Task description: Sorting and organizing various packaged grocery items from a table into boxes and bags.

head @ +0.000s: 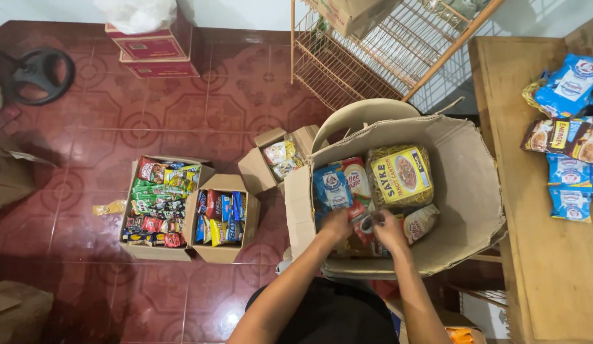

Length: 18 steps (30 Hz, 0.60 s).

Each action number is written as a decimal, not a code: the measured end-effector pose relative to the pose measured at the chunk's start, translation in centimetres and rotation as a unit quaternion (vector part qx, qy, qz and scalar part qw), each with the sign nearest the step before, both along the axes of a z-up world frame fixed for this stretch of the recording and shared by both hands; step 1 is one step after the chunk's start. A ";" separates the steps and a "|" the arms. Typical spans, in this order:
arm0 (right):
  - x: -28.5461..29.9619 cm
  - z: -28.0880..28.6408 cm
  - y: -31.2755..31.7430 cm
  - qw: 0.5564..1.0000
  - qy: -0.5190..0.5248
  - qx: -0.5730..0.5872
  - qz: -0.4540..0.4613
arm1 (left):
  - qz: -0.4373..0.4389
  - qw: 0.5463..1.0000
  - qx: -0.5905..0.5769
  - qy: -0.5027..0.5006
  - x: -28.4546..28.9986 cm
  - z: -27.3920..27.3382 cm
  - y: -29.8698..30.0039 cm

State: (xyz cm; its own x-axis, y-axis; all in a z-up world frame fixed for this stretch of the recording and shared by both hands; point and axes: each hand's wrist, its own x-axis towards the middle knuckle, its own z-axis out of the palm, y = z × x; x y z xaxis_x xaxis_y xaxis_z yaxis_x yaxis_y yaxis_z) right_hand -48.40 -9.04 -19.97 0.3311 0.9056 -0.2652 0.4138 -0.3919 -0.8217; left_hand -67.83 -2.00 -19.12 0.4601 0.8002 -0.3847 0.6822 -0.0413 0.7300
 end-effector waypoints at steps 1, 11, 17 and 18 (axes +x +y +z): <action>0.2 -0.5 -0.2 1.000 -0.007 -0.010 0.029 | -0.043 0.995 0.005 0.093 0.2 -1.6 -0.2; -1.8 0.9 -0.9 0.955 -0.087 -0.265 0.102 | -0.044 0.990 0.114 0.076 -0.1 -0.6 -0.9; -1.8 -1.6 -0.9 0.989 -0.067 -0.062 0.116 | -0.072 0.989 0.035 0.124 -0.5 2.6 -0.1; -1.7 -2.3 -0.8 0.985 -0.059 -0.077 0.142 | -0.060 0.992 0.034 0.103 -0.4 2.6 0.0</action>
